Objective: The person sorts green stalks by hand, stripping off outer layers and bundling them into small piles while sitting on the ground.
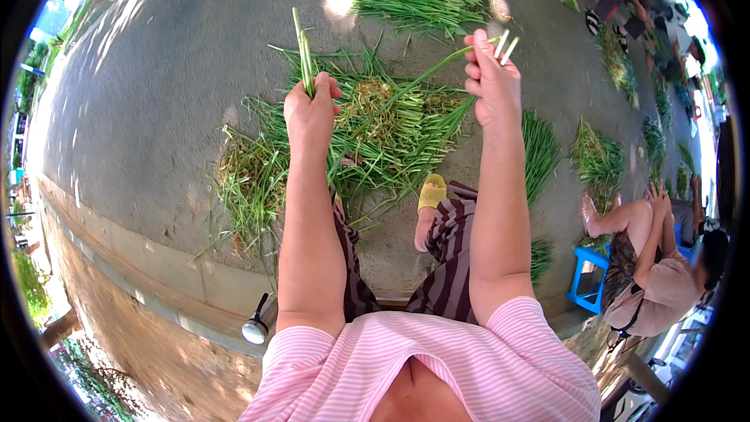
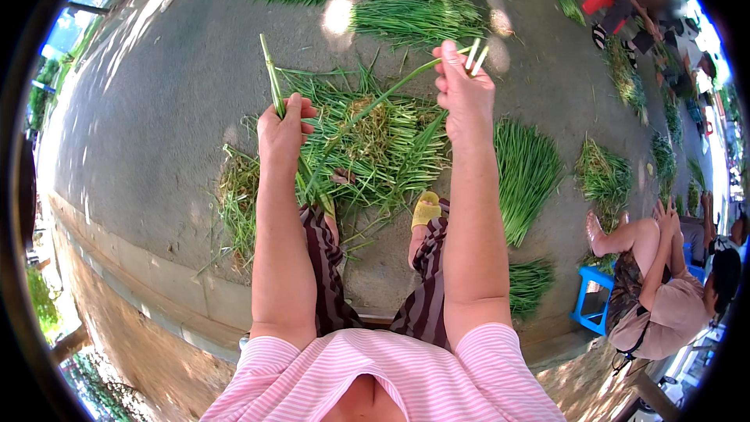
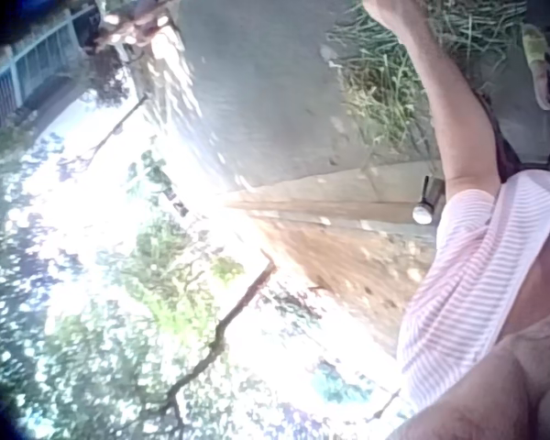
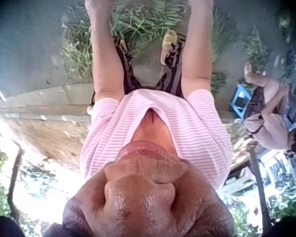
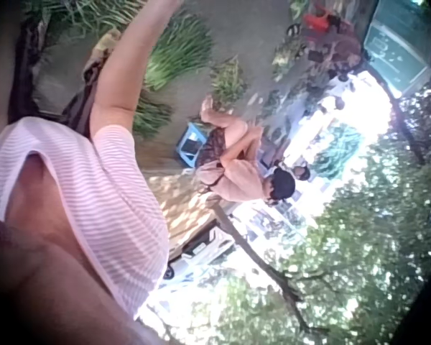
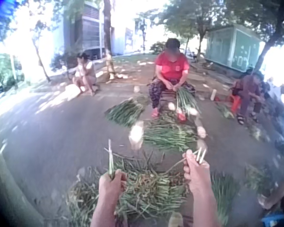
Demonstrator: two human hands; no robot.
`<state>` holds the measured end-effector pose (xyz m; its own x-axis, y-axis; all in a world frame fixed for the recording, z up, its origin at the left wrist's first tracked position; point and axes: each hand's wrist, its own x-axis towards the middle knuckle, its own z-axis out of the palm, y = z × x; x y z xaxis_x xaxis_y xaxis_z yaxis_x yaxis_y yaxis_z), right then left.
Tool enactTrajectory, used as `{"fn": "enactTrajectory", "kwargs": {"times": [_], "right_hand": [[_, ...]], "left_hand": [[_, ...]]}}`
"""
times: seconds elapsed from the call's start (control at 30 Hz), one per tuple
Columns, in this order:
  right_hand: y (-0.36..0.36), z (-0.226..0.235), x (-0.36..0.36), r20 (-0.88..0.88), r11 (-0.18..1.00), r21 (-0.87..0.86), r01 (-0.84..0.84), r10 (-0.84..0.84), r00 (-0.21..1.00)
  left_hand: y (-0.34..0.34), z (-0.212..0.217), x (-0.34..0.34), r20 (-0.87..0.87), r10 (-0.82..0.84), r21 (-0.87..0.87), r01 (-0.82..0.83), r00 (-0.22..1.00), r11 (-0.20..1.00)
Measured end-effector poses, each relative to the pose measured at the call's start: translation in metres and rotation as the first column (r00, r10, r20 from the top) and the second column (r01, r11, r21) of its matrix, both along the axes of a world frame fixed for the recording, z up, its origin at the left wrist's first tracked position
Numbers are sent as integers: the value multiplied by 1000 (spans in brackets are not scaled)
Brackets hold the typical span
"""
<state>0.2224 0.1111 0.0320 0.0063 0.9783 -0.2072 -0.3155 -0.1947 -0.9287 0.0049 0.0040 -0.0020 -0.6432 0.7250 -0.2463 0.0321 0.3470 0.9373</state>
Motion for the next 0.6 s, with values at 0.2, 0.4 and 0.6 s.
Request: {"fn": "enactTrajectory", "kwargs": {"times": [0.2,0.4,0.6], "right_hand": [[9,-2,16,-18,992,32,119,-118,993],[19,-6,36,-85,990,51,131,-126,988],[20,-5,42,-86,987,49,153,-148,985]], "left_hand": [[-3,8,-11,-40,56,-58,-59,998,997],[-7,9,-23,5,132,1,-132,991,991],[-9,9,-25,42,76,58,-78,996,995]]}}
